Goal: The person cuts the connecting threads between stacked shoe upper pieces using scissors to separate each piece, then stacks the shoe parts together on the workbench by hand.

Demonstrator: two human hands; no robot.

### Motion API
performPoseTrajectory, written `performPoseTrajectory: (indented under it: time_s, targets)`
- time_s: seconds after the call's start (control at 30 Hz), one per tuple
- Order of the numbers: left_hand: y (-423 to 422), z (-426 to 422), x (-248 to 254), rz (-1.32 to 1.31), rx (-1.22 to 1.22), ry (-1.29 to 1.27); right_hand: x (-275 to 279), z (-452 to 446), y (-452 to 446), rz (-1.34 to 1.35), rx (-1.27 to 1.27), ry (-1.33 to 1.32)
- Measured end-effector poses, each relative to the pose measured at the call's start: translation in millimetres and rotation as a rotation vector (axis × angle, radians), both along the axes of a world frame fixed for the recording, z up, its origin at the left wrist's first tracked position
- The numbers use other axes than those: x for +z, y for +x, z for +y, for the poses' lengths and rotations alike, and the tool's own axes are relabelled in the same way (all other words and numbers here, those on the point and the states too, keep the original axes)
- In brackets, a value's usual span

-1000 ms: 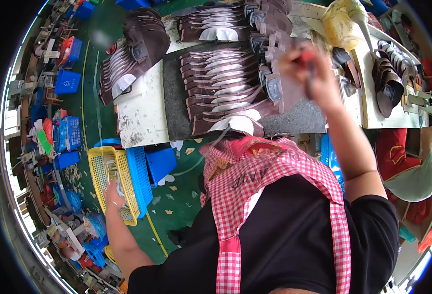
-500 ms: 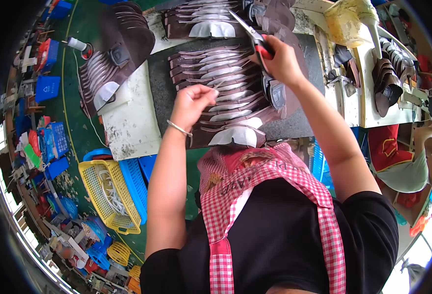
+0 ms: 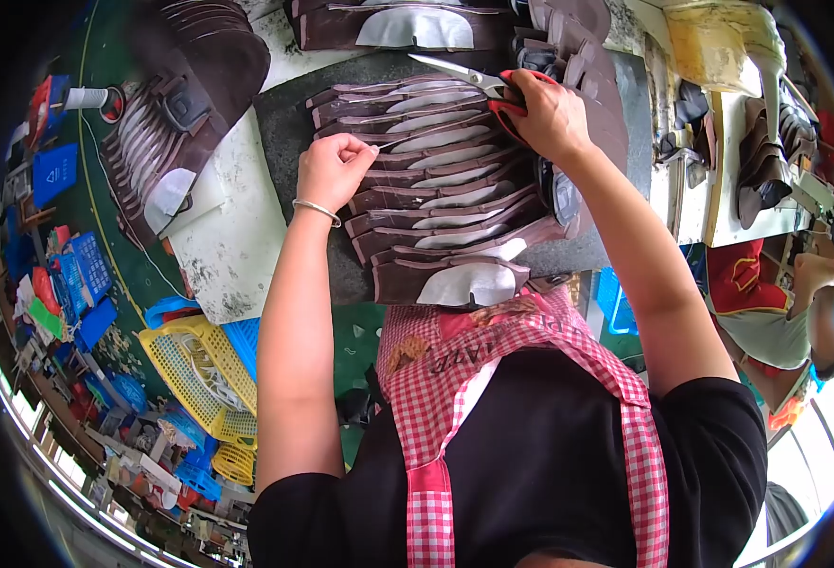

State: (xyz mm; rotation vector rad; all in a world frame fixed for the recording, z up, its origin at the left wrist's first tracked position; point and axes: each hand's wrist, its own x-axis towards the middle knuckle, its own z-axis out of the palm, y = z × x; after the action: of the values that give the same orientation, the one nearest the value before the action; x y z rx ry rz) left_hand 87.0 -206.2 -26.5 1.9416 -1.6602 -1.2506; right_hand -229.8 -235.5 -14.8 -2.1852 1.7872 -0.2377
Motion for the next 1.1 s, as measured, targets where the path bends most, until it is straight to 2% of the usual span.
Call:
performPoseTrajectory:
  time_s: [0.1, 0.23, 0.33, 0.43, 0.53, 0.63, 0.73, 0.9, 1.1]
  targets:
    - [5, -9, 3, -0.051, -0.068, 0.046, -2, -2, 5, 0.076, 0.033, 0.003]
    - [7, -22, 0, -0.215, -0.123, -0.008, 4, -7, 16, 0.236, 0.055, 0.057]
    - [4, -30, -3, -0.352, -0.17, -0.019, 10, -11, 17, 0.3, 0.094, 0.003]
    - [-4, -32, 3, -0.507, -0.145, -0.004, 35, -12, 22, 0.057, 0.177, -0.148]
    - [3, -28, 11, -0.508, -0.151, 0.025, 43, -10, 42, 0.014, 0.361, -0.134]
    - [28, -28, -2, -0.162, -0.165, 0.092, 37, -13, 60, 0.087, 0.439, -0.041]
    - [36, -26, -8, -0.079, -0.129, 0.091, 34, -14, 72, 0.099, 0.487, -0.119]
    - [36, -24, -14, -0.08, -0.114, 0.059, 28, -18, 81, 0.219, 0.493, -0.104]
    - [39, -21, -24, -0.03, -0.035, 0.067, 39, -16, 76, 0.158, 0.462, -0.089]
